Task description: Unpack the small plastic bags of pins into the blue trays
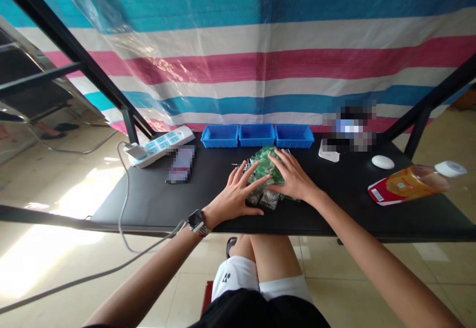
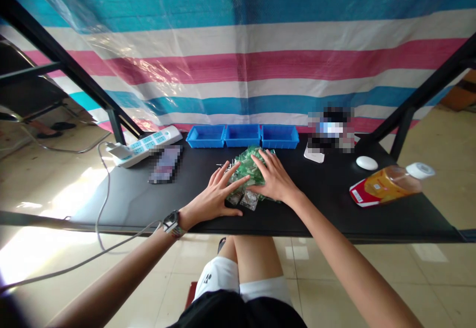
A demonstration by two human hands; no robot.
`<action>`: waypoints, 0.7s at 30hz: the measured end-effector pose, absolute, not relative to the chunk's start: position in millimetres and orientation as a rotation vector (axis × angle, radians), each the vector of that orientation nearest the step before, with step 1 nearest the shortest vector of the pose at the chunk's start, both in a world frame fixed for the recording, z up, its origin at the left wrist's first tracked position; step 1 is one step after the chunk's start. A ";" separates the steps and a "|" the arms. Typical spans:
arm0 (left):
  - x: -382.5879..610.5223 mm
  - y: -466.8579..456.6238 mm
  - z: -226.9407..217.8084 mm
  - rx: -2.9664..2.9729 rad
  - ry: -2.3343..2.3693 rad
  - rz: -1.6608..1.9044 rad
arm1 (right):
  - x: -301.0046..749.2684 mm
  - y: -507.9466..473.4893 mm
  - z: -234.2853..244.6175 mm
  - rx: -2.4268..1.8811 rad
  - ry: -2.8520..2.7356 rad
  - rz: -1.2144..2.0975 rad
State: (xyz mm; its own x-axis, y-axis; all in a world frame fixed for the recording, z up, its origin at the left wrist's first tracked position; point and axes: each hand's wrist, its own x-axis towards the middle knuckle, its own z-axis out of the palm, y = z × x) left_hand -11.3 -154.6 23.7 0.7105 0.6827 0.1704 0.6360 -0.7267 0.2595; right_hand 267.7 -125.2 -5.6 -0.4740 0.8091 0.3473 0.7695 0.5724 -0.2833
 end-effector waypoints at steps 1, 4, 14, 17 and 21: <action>-9.0 -152.3 23.1 2.733 1.071 0.376 | 271.3 -120.1 -6.4 -1.272 -2.371 0.146; -1.8 -146.1 21.3 2.719 1.100 0.371 | 275.5 -112.2 -7.8 -1.243 -2.367 0.223; 6.4 -141.9 21.2 2.743 1.157 0.434 | 264.9 -121.2 7.9 -1.169 -2.347 0.255; 5.0 -141.3 20.4 2.771 1.108 0.465 | 266.8 -114.6 4.5 -1.171 -2.360 0.212; 5.3 -138.9 22.1 2.782 1.073 0.445 | 265.5 -105.8 1.7 -1.056 -2.419 0.341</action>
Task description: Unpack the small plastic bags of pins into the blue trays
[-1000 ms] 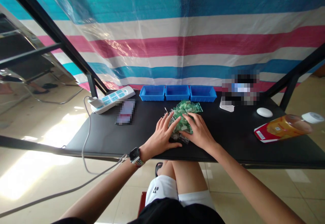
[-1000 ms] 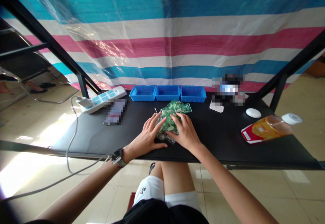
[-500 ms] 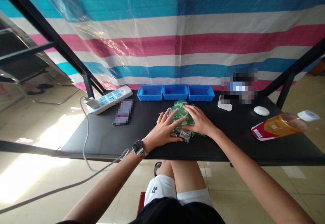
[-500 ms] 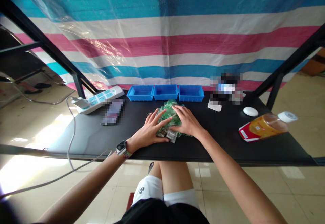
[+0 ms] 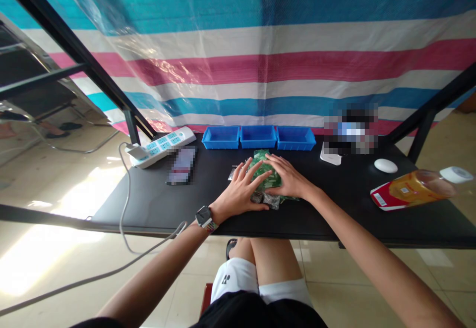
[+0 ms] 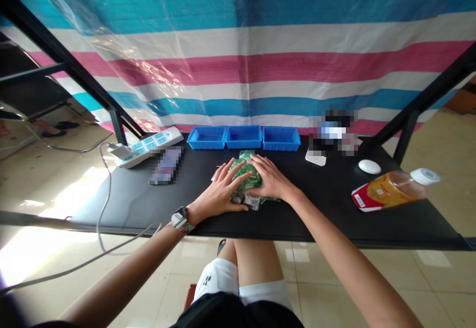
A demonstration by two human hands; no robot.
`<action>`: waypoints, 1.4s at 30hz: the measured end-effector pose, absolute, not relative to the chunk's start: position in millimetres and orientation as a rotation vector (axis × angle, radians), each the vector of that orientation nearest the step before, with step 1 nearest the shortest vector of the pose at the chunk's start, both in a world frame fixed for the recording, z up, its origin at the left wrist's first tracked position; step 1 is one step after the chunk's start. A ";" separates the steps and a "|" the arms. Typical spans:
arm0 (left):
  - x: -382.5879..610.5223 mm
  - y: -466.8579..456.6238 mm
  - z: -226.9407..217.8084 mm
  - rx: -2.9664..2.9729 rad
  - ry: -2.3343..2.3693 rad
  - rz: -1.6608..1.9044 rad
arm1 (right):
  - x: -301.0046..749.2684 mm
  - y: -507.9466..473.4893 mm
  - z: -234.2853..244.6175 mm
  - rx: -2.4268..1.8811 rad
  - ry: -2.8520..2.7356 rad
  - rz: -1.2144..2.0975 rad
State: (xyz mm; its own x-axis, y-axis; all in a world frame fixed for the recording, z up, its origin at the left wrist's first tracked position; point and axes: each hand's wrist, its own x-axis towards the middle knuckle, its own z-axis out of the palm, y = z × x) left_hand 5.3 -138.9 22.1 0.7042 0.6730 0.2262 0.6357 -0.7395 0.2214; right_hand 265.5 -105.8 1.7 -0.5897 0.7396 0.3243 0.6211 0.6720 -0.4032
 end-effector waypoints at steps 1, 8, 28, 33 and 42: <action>5.7 -138.3 22.6 2.786 1.071 0.443 | 264.2 -104.7 2.2 -1.035 -2.428 0.363; 6.7 -137.4 21.4 2.826 1.057 0.451 | 262.3 -102.1 9.6 -1.068 -2.448 0.404; 6.1 -33.3 29.9 2.480 1.758 0.791 | 249.0 -33.0 16.5 -1.634 -2.035 -0.153; 1.0 -32.3 22.1 2.520 1.752 0.793 | 246.6 -31.7 9.9 -1.625 -2.036 -0.147; -3.2 -32.2 21.9 2.526 1.715 0.797 | 247.5 -37.2 10.5 -1.639 -2.059 -0.117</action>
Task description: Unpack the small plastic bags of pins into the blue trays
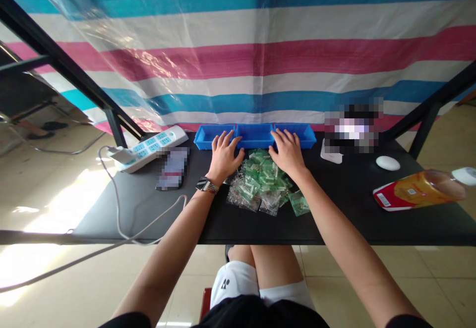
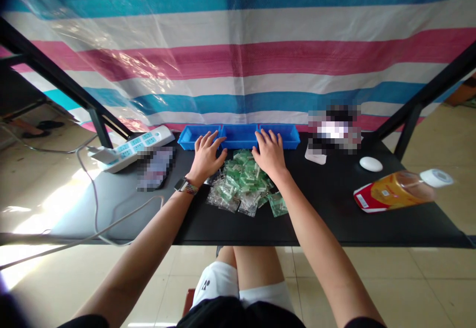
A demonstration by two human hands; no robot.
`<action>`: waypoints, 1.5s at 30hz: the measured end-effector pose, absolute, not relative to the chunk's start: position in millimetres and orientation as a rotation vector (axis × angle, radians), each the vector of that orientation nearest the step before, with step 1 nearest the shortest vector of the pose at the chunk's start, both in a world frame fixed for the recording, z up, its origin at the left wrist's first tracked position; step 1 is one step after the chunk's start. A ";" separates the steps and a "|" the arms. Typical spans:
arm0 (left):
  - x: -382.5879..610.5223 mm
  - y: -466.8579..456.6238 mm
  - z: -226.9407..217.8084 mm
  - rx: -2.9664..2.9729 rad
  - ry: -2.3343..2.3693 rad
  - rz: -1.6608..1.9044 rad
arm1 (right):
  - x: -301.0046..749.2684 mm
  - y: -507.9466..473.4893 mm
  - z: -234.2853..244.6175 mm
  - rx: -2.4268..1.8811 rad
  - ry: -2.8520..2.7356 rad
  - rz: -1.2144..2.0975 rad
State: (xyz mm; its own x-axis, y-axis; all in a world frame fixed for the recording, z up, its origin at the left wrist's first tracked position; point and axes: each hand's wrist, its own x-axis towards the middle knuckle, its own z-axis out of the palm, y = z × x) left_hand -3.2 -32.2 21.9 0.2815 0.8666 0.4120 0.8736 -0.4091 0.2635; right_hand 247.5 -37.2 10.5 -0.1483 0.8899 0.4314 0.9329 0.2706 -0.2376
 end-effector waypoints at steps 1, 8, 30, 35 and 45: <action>-3.8 -31.9 21.5 -2.507 -1.696 -0.795 | 247.8 -37.2 9.8 -1.630 -2.059 -0.117; -7.2 -30.1 21.5 -2.535 -1.681 -0.802 | 250.2 -39.1 5.6 -1.601 -2.067 -0.125; -6.4 -25.0 17.9 -2.552 -1.646 -0.816 | 242.8 -35.5 10.9 -1.682 -2.113 -0.148; -7.7 -22.7 15.3 -2.560 -1.619 -0.831 | 243.4 -35.1 9.3 -1.659 -2.102 -0.138; -15.6 -31.1 29.9 -2.567 -1.578 -0.975 | 248.6 -58.9 37.7 -1.347 -2.006 0.090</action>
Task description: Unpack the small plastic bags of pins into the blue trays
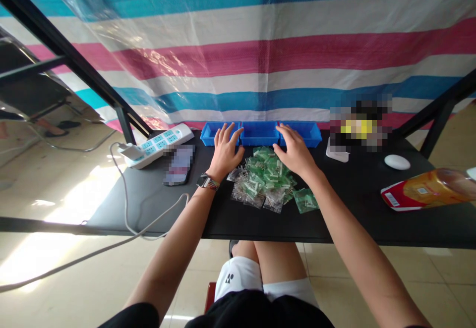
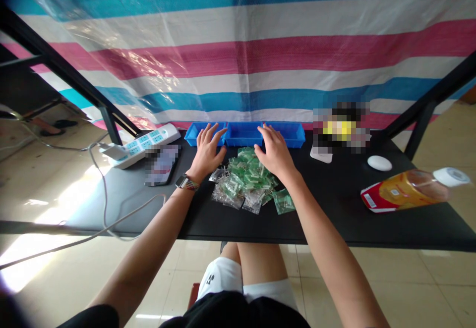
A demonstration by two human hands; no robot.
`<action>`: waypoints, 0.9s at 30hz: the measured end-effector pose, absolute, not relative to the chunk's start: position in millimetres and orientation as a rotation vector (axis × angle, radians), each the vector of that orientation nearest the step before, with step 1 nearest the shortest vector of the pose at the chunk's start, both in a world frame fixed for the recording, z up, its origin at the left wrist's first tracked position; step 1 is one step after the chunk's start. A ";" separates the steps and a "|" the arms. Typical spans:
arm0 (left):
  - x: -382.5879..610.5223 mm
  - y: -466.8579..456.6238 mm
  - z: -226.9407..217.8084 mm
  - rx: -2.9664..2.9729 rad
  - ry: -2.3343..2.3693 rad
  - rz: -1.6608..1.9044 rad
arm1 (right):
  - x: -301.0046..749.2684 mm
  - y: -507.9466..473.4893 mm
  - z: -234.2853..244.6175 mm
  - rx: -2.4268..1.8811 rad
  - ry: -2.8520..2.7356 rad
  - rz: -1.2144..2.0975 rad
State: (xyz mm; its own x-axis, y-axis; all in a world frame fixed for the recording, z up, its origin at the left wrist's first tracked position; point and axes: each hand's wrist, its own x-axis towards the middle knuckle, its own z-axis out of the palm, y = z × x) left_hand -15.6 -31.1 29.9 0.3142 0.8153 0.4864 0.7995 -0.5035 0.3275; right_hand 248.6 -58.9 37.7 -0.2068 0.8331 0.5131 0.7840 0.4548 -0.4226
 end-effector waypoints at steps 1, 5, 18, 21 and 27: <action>-18.1 -34.8 35.1 2.520 1.508 0.982 | 248.4 -70.5 43.7 -1.256 -2.048 0.155; -31.6 -58.2 56.1 2.576 1.092 0.868 | 252.8 -125.6 55.4 -1.029 -2.339 0.299; -29.9 -97.6 14.2 2.729 0.804 0.384 | 266.2 -133.2 8.3 -1.053 -2.492 0.260; -26.5 -98.3 13.6 2.719 0.856 0.474 | 259.7 -128.1 10.9 -1.039 -2.471 0.189; -19.4 -96.7 14.3 2.738 0.917 0.627 | 245.8 -120.6 11.4 -1.040 -2.478 0.055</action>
